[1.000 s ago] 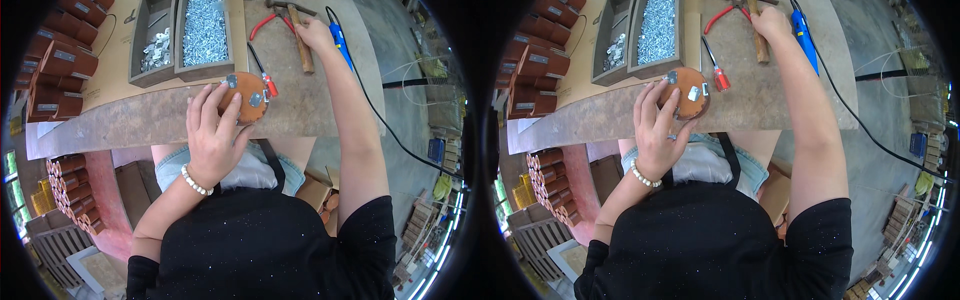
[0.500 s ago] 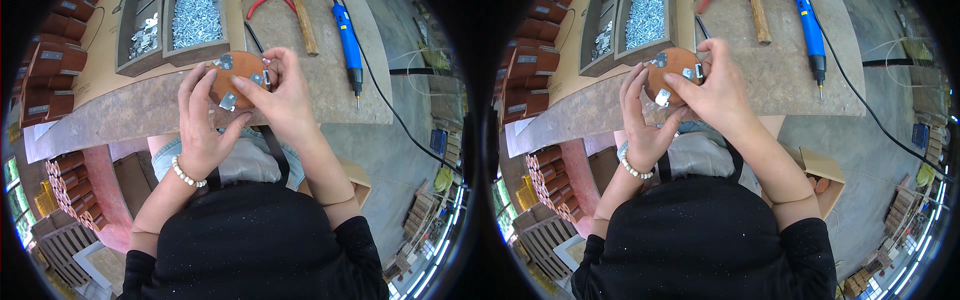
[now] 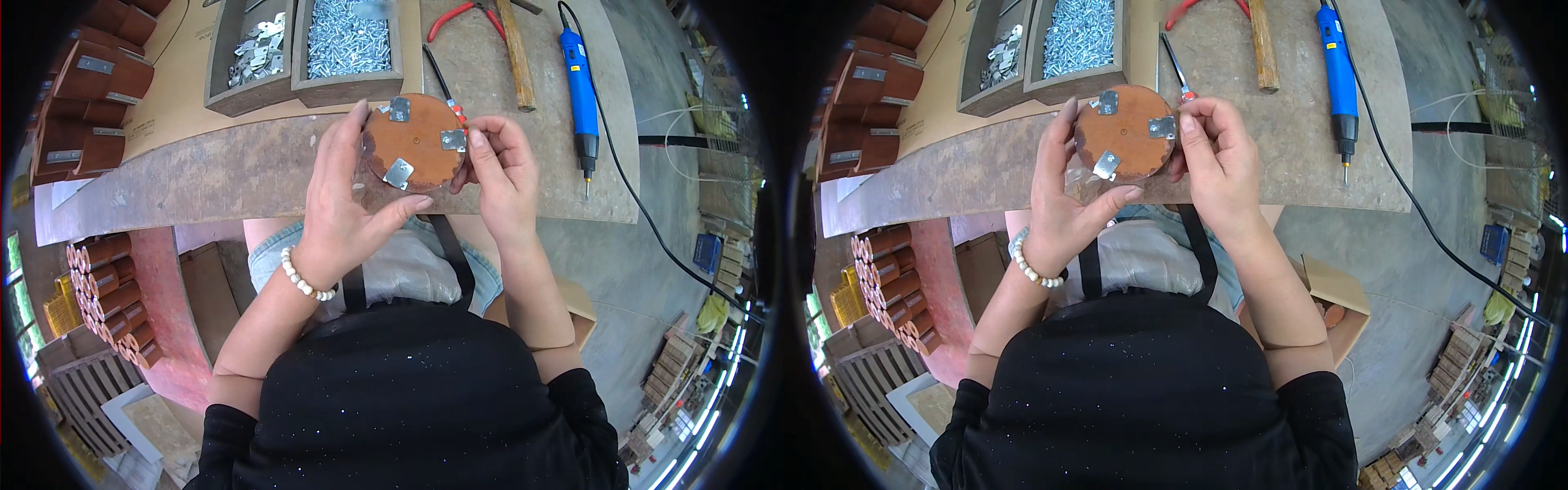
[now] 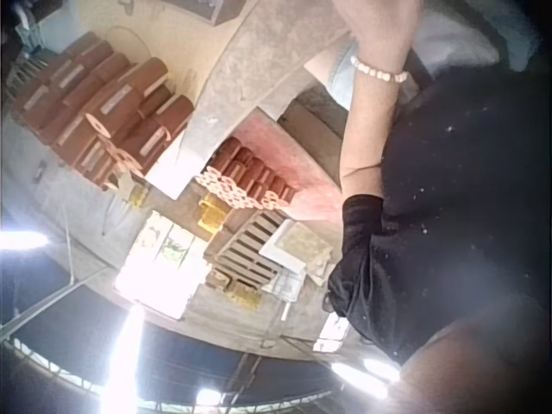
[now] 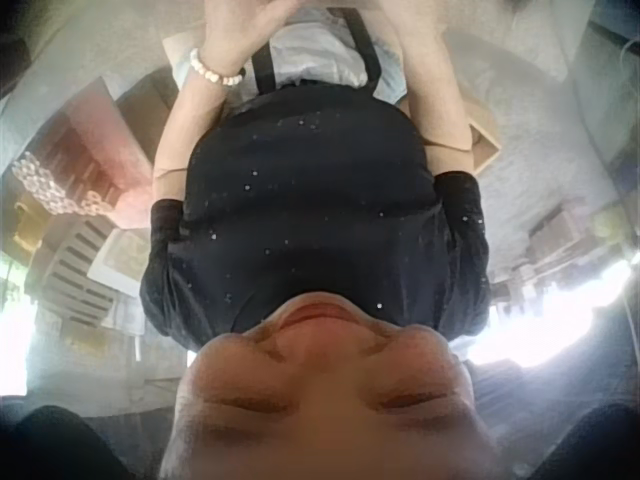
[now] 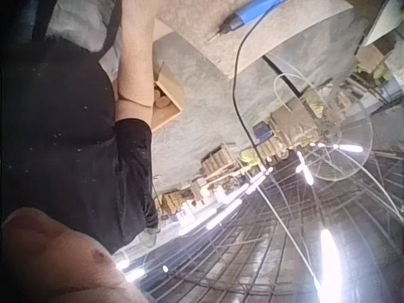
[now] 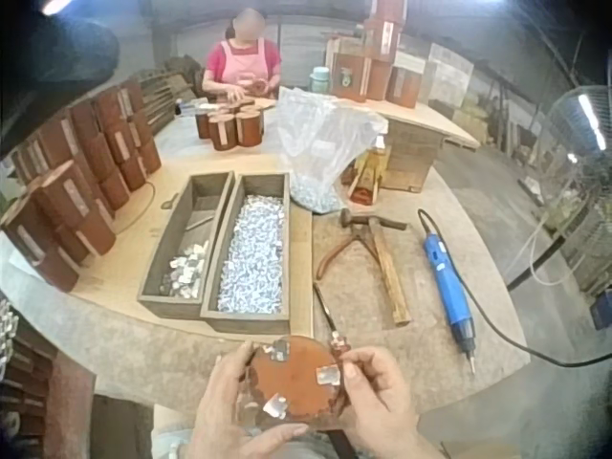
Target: Assembling metal brackets onto cylindrical objects using a power drill, hammer, and screwdriver.
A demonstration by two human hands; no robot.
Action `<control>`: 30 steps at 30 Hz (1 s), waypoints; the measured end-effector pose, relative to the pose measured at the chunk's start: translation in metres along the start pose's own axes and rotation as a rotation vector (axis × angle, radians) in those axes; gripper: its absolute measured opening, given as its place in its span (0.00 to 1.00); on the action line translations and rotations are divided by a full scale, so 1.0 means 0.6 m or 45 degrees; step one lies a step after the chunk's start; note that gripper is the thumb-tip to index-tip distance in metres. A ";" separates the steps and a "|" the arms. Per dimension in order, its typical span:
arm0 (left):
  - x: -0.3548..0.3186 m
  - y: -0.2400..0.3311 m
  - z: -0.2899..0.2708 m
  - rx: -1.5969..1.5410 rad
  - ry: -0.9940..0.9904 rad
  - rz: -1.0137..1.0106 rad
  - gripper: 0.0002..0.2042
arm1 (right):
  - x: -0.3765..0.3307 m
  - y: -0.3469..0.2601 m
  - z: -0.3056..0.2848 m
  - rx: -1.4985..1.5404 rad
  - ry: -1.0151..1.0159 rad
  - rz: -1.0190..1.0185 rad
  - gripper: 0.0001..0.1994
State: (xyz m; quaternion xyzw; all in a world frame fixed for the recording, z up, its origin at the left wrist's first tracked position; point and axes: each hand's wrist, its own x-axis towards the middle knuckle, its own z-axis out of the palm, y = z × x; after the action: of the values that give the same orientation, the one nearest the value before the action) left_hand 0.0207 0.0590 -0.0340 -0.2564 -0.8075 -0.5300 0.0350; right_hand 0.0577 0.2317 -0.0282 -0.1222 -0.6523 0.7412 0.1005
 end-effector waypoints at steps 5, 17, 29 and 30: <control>0.033 0.004 -0.021 0.186 -0.198 0.139 0.48 | -0.001 0.000 -0.001 0.068 -0.005 0.034 0.09; 0.083 0.004 -0.041 0.625 -0.418 0.534 0.45 | 0.006 -0.008 0.003 0.031 -0.050 0.019 0.09; 0.056 -0.012 -0.041 0.662 -0.277 0.537 0.47 | 0.003 -0.008 0.008 -0.035 -0.032 0.038 0.09; 0.053 -0.013 -0.039 0.666 -0.275 0.541 0.47 | 0.002 -0.008 0.009 -0.003 -0.010 0.056 0.10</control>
State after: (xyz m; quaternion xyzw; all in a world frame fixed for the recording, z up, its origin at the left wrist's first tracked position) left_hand -0.0155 0.0482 -0.0198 -0.4556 -0.8436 -0.2559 0.1236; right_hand 0.0547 0.2274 -0.0231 -0.1337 -0.6506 0.7430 0.0817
